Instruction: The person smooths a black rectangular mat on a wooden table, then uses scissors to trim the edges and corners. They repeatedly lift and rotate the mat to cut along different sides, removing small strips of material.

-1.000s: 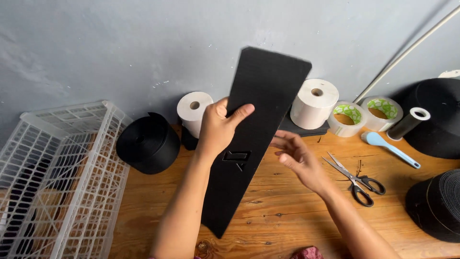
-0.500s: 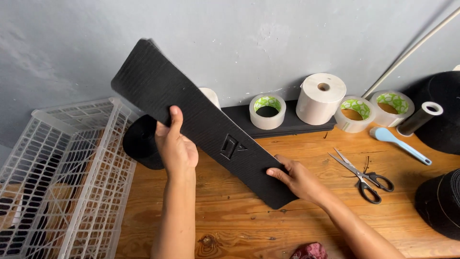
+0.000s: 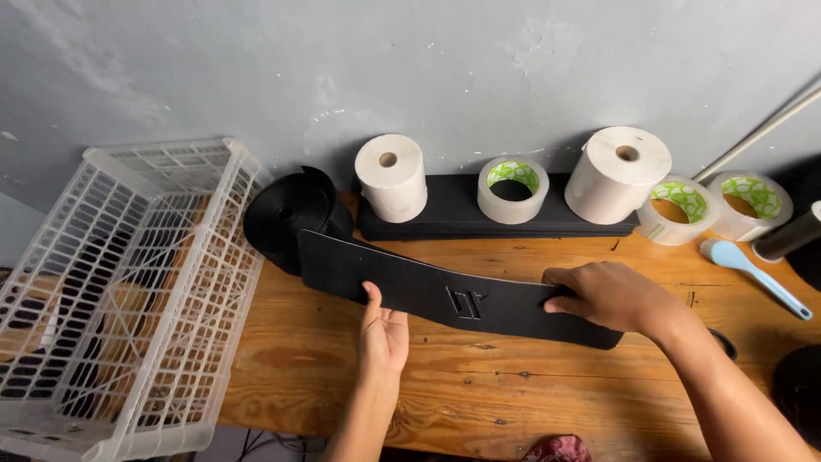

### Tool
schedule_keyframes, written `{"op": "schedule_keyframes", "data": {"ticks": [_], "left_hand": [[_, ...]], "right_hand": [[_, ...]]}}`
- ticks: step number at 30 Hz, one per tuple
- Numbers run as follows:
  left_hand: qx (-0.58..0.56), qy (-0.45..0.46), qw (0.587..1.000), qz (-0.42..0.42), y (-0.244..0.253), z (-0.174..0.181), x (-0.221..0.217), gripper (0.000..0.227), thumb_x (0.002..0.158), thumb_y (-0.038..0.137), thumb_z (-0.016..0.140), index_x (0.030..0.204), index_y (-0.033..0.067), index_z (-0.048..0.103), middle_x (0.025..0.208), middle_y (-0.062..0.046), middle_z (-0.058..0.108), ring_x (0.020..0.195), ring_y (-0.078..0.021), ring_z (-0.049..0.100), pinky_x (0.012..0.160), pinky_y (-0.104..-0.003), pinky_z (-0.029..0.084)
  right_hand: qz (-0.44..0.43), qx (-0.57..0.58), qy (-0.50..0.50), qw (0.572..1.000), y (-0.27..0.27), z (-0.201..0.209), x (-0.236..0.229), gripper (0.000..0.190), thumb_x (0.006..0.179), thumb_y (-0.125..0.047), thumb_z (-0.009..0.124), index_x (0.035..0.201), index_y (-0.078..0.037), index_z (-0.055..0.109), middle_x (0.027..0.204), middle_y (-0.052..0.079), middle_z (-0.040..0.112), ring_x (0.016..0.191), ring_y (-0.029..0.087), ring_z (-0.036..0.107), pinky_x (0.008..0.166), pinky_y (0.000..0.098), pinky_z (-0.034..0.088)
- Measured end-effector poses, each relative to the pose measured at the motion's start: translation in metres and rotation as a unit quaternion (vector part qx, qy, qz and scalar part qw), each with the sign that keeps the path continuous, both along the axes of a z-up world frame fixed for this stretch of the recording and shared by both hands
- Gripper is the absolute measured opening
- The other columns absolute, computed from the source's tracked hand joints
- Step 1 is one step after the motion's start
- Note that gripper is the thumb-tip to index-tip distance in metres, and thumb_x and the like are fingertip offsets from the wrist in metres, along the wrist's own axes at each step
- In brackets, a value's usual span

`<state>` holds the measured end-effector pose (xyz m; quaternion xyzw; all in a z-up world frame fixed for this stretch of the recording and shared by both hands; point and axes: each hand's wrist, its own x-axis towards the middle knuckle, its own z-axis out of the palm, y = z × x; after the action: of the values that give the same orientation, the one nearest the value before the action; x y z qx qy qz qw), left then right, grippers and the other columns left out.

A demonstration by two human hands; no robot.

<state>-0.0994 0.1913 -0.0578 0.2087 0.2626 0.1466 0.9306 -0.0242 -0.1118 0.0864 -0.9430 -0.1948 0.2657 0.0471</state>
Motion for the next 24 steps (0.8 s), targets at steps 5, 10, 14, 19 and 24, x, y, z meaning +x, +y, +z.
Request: {"op": "schedule_keyframes", "data": {"ticks": [5, 10, 14, 19, 24], "left_hand": [[-0.01, -0.002, 1.0, 0.015, -0.017, 0.018, -0.004, 0.047, 0.096, 0.035, 0.066, 0.131, 0.0033, 0.066, 0.14, -0.016, 0.063, 0.132, -0.0248, 0.059, 0.119, -0.044, 0.043], [-0.026, -0.004, 0.999, 0.029, -0.024, 0.017, -0.008, 0.046, 0.097, 0.033, 0.066, 0.13, 0.0021, 0.067, 0.14, -0.016, 0.063, 0.131, -0.0239, 0.059, 0.118, -0.042, 0.044], [-0.039, -0.001, 0.999, 0.02, -0.029, 0.033, -0.013, 0.047, 0.096, 0.034, 0.066, 0.132, 0.0036, 0.066, 0.142, -0.016, 0.061, 0.132, -0.0248, 0.059, 0.119, -0.043, 0.045], [-0.073, 0.004, 0.997, 0.002, -0.022, 0.032, -0.02, 0.069, 0.087, 0.035, 0.056, 0.141, -0.0086, 0.052, 0.147, -0.023, 0.057, 0.137, -0.029, 0.053, 0.123, -0.041, 0.037], [-0.035, 0.025, 0.999, -0.021, -0.017, 0.046, -0.031, 0.065, 0.086, 0.031, 0.059, 0.14, -0.0051, 0.054, 0.145, -0.021, 0.059, 0.135, -0.0274, 0.055, 0.121, -0.039, 0.041]], "right_hand": [[0.019, 0.067, 0.044, 0.997, 0.054, 0.022, -0.015, 0.051, 0.091, -0.055, 0.066, 0.13, -0.023, 0.065, 0.117, 0.01, 0.08, 0.116, 0.035, 0.073, 0.104, 0.0486, 0.055], [0.017, 0.162, -0.019, 0.986, 0.099, 0.026, -0.021, 0.042, 0.093, -0.05, 0.066, 0.123, -0.021, 0.067, 0.113, 0.007, 0.081, 0.11, 0.032, 0.075, 0.098, 0.0465, 0.057], [0.058, 0.182, -0.061, 0.98, 0.117, 0.003, -0.017, 0.035, 0.097, -0.046, 0.062, 0.123, -0.022, 0.065, 0.102, 0.006, 0.081, 0.102, 0.032, 0.076, 0.09, 0.0458, 0.059], [0.126, 0.182, -0.16, 0.962, 0.119, -0.049, -0.006, 0.028, 0.1, -0.048, 0.057, 0.109, -0.021, 0.064, 0.07, 0.011, 0.071, 0.069, 0.039, 0.067, 0.059, 0.0489, 0.045], [0.174, 0.175, -0.281, 0.927, 0.119, -0.064, -0.012, 0.033, 0.1, -0.047, 0.057, 0.117, -0.022, 0.069, 0.069, 0.009, 0.074, 0.061, 0.038, 0.07, 0.048, 0.0501, 0.049]]}}
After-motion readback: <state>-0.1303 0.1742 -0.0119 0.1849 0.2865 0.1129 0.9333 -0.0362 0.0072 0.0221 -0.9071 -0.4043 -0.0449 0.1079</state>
